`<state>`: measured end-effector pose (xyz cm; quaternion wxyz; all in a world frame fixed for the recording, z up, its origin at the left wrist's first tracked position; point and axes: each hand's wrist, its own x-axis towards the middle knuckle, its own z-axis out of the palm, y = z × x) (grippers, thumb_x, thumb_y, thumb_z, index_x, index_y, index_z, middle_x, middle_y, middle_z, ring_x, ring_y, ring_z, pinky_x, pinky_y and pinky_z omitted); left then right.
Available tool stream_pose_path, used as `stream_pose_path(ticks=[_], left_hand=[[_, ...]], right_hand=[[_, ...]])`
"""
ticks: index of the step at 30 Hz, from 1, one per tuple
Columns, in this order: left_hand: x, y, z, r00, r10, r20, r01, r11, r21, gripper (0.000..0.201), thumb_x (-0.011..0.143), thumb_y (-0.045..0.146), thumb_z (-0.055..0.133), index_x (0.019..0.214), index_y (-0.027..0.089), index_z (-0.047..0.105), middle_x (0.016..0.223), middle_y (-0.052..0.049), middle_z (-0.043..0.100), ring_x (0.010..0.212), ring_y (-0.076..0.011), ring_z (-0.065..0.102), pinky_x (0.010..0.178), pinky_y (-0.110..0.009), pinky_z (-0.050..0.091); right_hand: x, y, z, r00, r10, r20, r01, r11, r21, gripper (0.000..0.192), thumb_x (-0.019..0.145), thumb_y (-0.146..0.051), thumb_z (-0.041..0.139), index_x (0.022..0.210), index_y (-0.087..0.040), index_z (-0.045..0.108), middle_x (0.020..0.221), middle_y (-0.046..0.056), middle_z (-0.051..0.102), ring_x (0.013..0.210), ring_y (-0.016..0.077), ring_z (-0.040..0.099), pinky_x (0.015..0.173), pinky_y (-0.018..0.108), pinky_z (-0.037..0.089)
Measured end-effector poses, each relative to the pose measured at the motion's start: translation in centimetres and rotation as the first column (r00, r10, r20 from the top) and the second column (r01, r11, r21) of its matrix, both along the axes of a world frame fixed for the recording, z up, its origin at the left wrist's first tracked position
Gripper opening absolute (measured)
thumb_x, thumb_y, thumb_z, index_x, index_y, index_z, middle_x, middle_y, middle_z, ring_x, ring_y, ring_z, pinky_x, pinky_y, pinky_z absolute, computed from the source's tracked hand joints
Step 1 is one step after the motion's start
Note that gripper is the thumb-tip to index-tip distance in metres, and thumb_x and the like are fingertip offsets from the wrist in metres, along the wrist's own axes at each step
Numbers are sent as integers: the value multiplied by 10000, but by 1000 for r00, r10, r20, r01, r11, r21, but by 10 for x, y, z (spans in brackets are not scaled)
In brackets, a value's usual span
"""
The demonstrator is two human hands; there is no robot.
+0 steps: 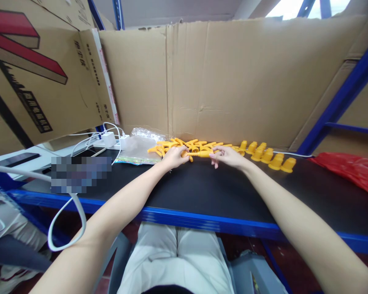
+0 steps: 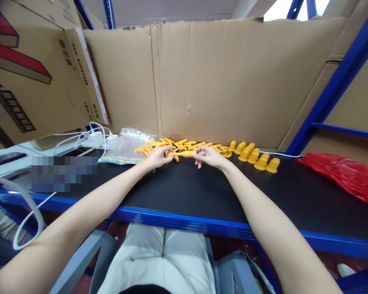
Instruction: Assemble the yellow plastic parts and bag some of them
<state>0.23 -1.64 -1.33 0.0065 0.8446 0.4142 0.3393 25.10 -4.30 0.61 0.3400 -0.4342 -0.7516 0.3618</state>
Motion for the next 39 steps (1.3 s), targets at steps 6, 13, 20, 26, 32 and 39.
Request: stream_pose_path(ticks=[6,13,20,26,32,39], left_hand=[[3,-5,3,1000,-13,-2,13,1000,20,226,739,285,555,920,188,649,721,-16,636,669,-159,574,646,-254,422],[6,1,0,998,55,19,-55,998,-18,240,718,321,601,928,209,631,739,-7,638,725,-178,593,691,-276,447],[5,-1,3,997,31,76,-30,999,-18,387,718,473,625,944,159,628,812,-51,654,775,-197,601,731,-302,452],[4,-2,3,996,16,85,-15,1000,-9,385,729,469,619,944,149,627,797,-52,657,744,-185,598,715,-291,447],[3,-5,5,997,-11,75,11,1000,0,359,752,443,602,955,149,632,801,-53,664,731,-175,597,720,-283,443],[2,-7,6,997,-19,72,18,1000,22,351,777,447,572,967,157,630,788,-49,662,714,-170,589,711,-282,441]], right_hand=[[-10,-7,5,993,-113,25,115,982,-152,603,762,-708,433,635,-130,547,457,60,588,331,111,509,381,227,377],[-6,-1,0,989,-140,44,146,968,-204,633,820,-690,325,852,-118,595,620,85,656,396,102,561,367,189,396],[10,1,4,1000,-26,-4,26,994,-107,810,699,-355,717,1388,-269,299,1262,130,517,797,152,671,734,300,547],[6,1,5,997,-51,-49,49,997,-57,528,720,-336,694,1187,-155,527,1036,112,632,726,159,663,724,335,544],[5,1,4,996,-78,-45,74,993,-87,494,752,-340,664,1178,-141,512,1010,116,662,725,164,667,685,300,539],[4,-2,5,996,-79,-49,73,991,-114,428,744,-431,665,1054,-148,578,927,109,692,719,171,669,668,303,534]])
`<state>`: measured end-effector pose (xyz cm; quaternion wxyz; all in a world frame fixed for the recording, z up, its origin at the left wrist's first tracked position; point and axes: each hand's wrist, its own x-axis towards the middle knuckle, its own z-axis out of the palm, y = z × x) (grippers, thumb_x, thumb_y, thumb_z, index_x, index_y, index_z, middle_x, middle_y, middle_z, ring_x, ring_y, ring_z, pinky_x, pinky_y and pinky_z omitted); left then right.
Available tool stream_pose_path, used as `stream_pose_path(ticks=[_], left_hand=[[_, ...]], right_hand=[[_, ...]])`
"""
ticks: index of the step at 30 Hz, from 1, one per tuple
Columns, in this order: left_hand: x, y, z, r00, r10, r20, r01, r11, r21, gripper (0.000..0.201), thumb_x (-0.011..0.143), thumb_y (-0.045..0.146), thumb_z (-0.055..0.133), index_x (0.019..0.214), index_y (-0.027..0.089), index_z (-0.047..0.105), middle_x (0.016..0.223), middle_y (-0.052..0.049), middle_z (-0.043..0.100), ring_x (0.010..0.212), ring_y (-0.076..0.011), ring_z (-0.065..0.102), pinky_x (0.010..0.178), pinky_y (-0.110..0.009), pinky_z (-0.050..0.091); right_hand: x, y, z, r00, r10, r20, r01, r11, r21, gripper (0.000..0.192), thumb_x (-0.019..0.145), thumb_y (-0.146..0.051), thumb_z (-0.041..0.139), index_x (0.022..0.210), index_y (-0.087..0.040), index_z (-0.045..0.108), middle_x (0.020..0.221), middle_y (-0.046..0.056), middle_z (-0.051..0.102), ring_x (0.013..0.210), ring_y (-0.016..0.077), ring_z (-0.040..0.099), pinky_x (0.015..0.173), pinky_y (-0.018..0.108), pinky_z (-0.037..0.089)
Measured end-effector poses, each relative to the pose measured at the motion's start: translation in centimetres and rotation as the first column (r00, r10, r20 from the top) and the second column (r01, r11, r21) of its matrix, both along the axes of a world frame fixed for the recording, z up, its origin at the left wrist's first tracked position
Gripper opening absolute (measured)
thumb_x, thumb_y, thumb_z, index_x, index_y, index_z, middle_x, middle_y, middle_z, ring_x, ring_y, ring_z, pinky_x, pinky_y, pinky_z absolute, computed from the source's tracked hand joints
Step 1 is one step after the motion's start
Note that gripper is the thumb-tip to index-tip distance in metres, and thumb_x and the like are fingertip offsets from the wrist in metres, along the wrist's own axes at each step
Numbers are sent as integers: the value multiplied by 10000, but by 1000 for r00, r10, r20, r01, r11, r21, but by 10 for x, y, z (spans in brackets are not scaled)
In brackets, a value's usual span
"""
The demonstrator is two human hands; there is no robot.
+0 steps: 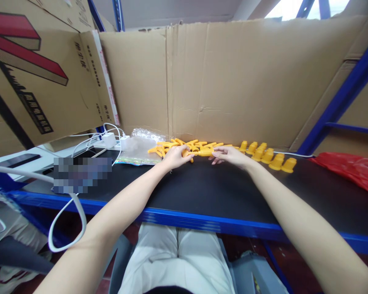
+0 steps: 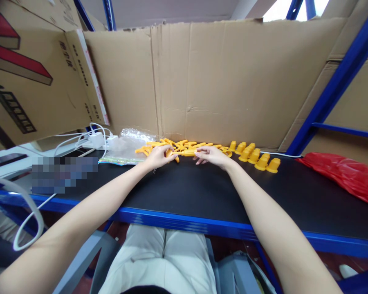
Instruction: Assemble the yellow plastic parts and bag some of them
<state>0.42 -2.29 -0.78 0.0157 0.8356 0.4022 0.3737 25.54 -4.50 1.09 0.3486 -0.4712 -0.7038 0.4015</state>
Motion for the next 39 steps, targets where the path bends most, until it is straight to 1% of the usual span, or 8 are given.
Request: stream_pose_path(ticks=[10,13,16,18,25,32,36,39], left_hand=[[0,2,-3,1000,2,-9,-2,1000,23,354,784,461,558,952,158,636,767,-45,655,700,-164,584,699,-273,436],[0,3,-2,1000,14,-11,-14,1000,-2,352,784,456,561,961,162,635,726,-36,649,698,-166,586,704,-274,438],[1,4,-3,1000,12,-12,-12,1000,-17,355,784,454,562,971,161,633,693,-28,644,687,-166,587,707,-277,439],[1,5,-4,1000,12,-12,-12,1000,-13,353,784,451,560,971,161,634,699,-30,646,687,-167,588,703,-277,439],[1,4,-4,1000,0,-6,1,999,40,375,783,475,555,954,151,631,779,-47,654,697,-162,582,683,-261,427],[0,-1,2,999,-6,-41,9,998,65,397,934,375,301,772,176,605,689,-26,618,663,-137,556,670,-243,398],[1,0,0,999,5,-38,-1,996,93,370,929,361,326,724,176,573,671,-25,605,643,-140,540,646,-243,380],[1,1,-1,999,8,-49,-3,994,112,355,929,343,329,726,173,565,673,-25,601,640,-139,537,639,-241,375]], right_hand=[[-3,0,0,1000,24,-7,-24,999,-48,464,750,-585,585,775,-122,608,770,116,697,665,169,663,691,304,534],[-3,1,-2,999,22,-36,-24,998,-54,461,765,-553,591,932,-123,605,816,118,699,682,173,667,688,310,540],[-1,2,-3,998,38,-52,-40,998,-40,585,752,-462,657,1216,-155,475,834,90,700,698,177,672,690,324,543],[0,2,-4,997,60,-50,-61,998,-24,650,736,-414,686,1273,-176,407,832,72,700,698,174,673,704,333,540],[-2,2,-6,999,36,-41,-36,999,-20,576,740,-404,681,1180,-129,432,798,92,702,677,174,671,708,329,529],[-3,1,-6,998,24,-53,-25,999,-22,569,752,-404,672,1181,-122,426,791,94,704,676,172,670,682,310,528],[-2,3,-7,998,22,-56,-24,999,-23,543,748,-435,668,1150,-137,458,777,85,705,686,179,674,699,325,531],[-2,3,-6,999,26,-42,-27,999,-23,476,742,-489,652,1042,-140,532,768,89,704,679,180,673,696,323,530]])
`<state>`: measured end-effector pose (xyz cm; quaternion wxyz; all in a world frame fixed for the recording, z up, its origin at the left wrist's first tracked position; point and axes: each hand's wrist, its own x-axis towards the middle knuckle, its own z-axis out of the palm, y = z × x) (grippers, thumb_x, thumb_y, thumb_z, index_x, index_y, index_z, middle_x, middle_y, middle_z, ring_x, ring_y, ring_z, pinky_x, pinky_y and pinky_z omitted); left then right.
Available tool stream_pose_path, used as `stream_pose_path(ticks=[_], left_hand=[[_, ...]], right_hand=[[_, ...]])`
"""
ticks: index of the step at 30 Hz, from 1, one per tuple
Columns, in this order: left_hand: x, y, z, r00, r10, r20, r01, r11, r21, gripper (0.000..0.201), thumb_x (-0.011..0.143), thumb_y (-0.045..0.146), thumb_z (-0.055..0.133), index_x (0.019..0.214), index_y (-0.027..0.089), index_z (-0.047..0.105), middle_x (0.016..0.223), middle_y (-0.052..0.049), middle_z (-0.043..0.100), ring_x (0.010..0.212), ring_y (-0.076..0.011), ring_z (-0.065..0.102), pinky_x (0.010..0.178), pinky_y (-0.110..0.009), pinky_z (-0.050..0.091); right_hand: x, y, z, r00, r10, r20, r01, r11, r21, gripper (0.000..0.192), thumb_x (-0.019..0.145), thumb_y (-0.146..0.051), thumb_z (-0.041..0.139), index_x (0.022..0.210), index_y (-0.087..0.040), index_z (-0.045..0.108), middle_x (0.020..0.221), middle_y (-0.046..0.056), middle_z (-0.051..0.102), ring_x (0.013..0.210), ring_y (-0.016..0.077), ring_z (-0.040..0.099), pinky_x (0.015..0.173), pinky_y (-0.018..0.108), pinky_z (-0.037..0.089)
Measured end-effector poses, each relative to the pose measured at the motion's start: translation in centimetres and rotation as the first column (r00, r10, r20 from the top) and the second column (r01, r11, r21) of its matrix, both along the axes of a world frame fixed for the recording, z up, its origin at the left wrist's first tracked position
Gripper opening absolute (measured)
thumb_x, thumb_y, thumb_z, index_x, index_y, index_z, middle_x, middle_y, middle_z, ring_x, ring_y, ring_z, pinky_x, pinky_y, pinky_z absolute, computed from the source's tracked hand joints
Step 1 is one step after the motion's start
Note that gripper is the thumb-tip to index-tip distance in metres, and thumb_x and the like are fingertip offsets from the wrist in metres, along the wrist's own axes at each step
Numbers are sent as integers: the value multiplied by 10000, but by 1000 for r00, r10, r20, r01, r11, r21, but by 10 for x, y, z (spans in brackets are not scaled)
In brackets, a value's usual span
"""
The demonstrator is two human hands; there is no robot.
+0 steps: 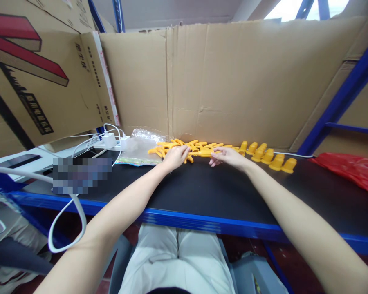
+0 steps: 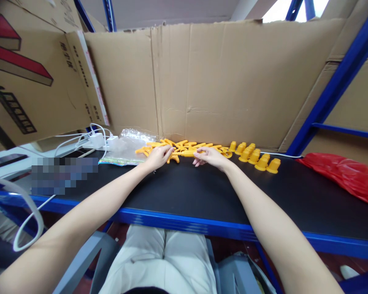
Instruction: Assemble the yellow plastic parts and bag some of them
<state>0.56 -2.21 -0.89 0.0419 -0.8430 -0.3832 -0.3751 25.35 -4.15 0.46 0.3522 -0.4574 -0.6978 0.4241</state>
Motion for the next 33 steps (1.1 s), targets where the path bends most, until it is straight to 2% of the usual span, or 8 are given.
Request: stream_pose_path(ticks=[4,7,14,18,22,26,31,33], left_hand=[[1,-1,0,1000,15,-18,-14,1000,16,345,929,328,330,731,168,563,673,-26,599,628,-138,533,627,-241,372],[2,-2,1,999,17,-28,-17,1000,23,345,929,322,328,731,168,564,668,-26,599,626,-137,535,623,-238,374],[2,-1,2,999,17,-33,-17,1000,1,339,927,322,339,746,166,580,672,-29,607,635,-134,549,640,-234,396],[1,1,0,1000,7,-28,-7,1000,-25,334,925,333,336,778,171,588,686,-33,616,660,-145,567,666,-246,418],[1,2,-2,1000,-18,1,18,998,-57,298,927,329,321,967,184,579,798,-52,644,758,-172,600,734,-289,446],[1,8,-7,998,-28,51,33,995,-99,371,920,272,307,1265,171,395,918,-82,643,865,-195,605,804,-343,458],[-4,18,-16,993,2,-114,-13,995,-96,433,825,146,392,1255,133,435,1230,-141,538,1154,-224,487,978,-372,379],[-5,19,-19,971,1,-238,-34,990,-135,445,813,148,406,1256,154,451,1301,-126,496,1209,-230,444,1018,-385,343]], right_hand=[[-2,-1,2,1000,14,14,-14,1000,0,443,752,-560,600,849,-128,583,773,113,700,657,176,668,679,308,525],[-3,-2,2,1000,14,1,-14,1000,-8,442,753,-569,593,790,-128,585,764,116,697,648,176,664,679,310,527],[-4,0,0,999,-14,-52,11,998,-57,366,795,-492,593,860,-131,588,838,120,698,681,169,668,678,290,527],[-9,-3,0,990,-53,-133,35,991,-131,275,839,-386,576,936,-130,604,906,125,696,697,153,665,653,259,523],[-14,-4,2,958,-104,-268,52,980,-193,213,861,-305,550,955,-126,617,884,116,701,643,135,651,670,264,528],[-12,-1,6,880,-223,-419,150,968,-201,167,874,-263,516,901,-129,612,787,86,699,553,109,620,649,248,529],[-1,7,9,751,-380,-541,382,917,-113,89,836,-265,568,827,-184,531,715,29,681,561,111,633,594,226,527],[2,11,6,704,-429,-566,478,876,-68,167,778,-257,634,824,-204,482,702,7,669,571,117,639,578,221,523]])
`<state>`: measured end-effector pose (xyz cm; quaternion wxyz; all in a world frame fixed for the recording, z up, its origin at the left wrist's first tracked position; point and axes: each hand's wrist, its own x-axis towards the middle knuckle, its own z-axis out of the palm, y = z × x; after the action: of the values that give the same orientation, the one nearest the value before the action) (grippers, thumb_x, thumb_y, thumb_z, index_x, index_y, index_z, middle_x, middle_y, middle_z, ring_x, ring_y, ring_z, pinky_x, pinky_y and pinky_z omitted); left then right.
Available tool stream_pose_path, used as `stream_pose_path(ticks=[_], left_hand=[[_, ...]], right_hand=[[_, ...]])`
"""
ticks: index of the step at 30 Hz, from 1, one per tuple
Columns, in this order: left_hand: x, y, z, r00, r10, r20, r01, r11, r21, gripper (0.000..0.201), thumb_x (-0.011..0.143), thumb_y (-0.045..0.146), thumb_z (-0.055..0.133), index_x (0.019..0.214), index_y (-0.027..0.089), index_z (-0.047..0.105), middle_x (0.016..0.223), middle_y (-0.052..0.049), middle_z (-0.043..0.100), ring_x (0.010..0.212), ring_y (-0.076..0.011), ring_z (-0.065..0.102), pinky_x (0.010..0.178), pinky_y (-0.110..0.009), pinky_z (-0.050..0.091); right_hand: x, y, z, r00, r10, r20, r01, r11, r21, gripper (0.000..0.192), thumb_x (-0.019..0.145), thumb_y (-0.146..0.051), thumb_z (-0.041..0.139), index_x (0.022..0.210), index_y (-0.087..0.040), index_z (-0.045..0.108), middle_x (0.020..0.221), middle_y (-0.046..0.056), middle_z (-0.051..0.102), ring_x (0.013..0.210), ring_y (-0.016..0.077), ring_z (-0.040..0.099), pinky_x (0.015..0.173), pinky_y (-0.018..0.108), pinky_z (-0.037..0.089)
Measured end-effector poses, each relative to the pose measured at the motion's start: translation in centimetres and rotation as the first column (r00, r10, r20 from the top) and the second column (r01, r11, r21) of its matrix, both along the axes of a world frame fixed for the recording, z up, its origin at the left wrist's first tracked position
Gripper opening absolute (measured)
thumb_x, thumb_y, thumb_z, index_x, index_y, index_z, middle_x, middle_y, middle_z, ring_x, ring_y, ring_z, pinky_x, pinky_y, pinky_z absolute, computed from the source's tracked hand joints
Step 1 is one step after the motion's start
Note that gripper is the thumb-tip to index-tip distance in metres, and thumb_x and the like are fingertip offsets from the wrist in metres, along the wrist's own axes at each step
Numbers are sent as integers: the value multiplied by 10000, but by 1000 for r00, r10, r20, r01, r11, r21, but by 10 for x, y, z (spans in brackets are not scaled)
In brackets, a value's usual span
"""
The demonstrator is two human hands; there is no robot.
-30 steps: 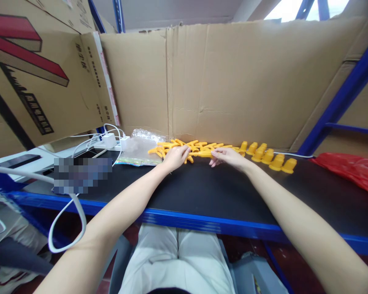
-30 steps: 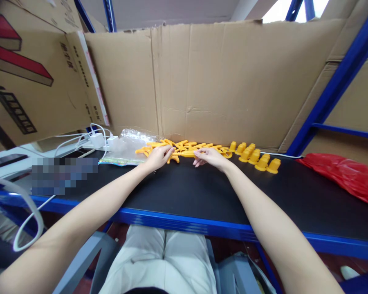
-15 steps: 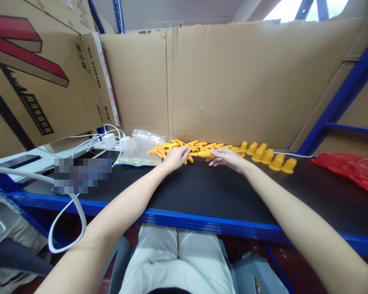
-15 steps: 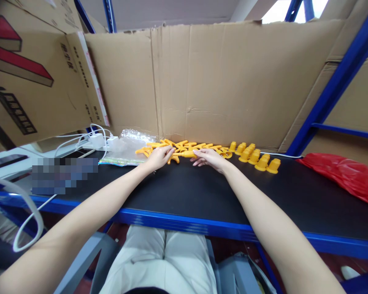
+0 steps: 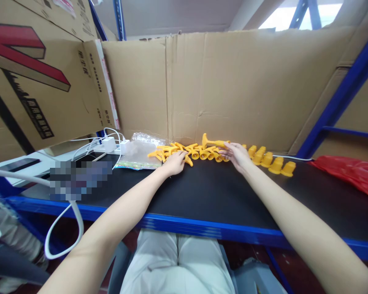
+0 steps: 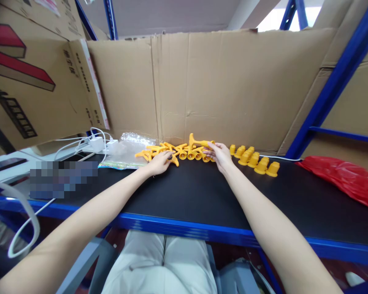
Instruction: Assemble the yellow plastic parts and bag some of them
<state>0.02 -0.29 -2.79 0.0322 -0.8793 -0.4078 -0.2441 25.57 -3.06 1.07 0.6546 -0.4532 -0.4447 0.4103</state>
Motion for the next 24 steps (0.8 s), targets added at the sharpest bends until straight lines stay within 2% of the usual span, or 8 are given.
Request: stream_pose_path(ticks=[4,8,10,12,16,18,21,24], left_hand=[[0,-5,0,973,13,-229,-33,996,-82,427,834,173,380,1251,199,468,1259,-89,549,1195,-227,463,1064,-439,259],[1,-9,5,964,46,-263,-63,997,-55,403,838,200,402,1230,188,491,1212,-94,580,1145,-228,501,1033,-410,303],[1,-9,7,965,70,-251,-82,996,-38,384,829,212,432,1203,176,512,1171,-103,599,1118,-233,517,1016,-405,323],[0,-8,7,972,90,-217,-101,994,-40,365,818,197,446,1172,179,529,1148,-101,609,1108,-237,523,998,-414,342],[-1,-4,4,990,96,-103,-102,993,-56,329,799,144,450,1109,188,547,1115,-100,618,1077,-246,538,936,-428,396],[-1,-2,3,997,77,-3,-77,996,-48,344,796,120,445,1126,175,522,1129,-118,603,1068,-250,540,903,-417,421],[-1,0,6,976,59,208,-59,998,-3,418,800,83,420,1211,157,433,1126,-131,585,1054,-231,538,895,-396,427],[0,-1,12,909,85,407,-106,994,29,472,813,98,422,1277,147,355,1025,-116,590,994,-216,538,898,-404,420]], right_hand=[[4,9,-9,984,-147,104,134,984,120,404,629,-295,746,850,-224,416,711,-16,642,608,144,642,596,261,528],[3,19,-15,889,-260,377,157,946,283,433,618,-352,718,898,-228,411,803,7,636,702,176,646,694,333,519],[0,23,-14,760,-355,545,184,921,344,389,659,-352,675,933,-226,429,852,31,641,733,194,639,720,354,500],[-5,26,-12,568,-416,710,205,907,368,351,708,-333,629,989,-221,451,868,55,653,758,221,633,733,367,477],[-16,29,-12,155,-401,903,171,911,376,337,813,-300,512,1126,-188,458,974,122,662,880,277,618,793,397,413],[-22,30,-14,4,-347,938,158,926,342,331,844,-290,468,1154,-174,460,1037,143,651,937,289,602,822,409,382],[-30,33,-18,-108,-209,972,179,958,226,335,859,-305,457,1164,-171,482,1064,150,645,999,294,580,848,423,358],[-33,37,-19,-100,-119,988,210,968,138,402,858,-340,466,1222,-169,480,1158,167,603,1083,314,537,879,473,349]])
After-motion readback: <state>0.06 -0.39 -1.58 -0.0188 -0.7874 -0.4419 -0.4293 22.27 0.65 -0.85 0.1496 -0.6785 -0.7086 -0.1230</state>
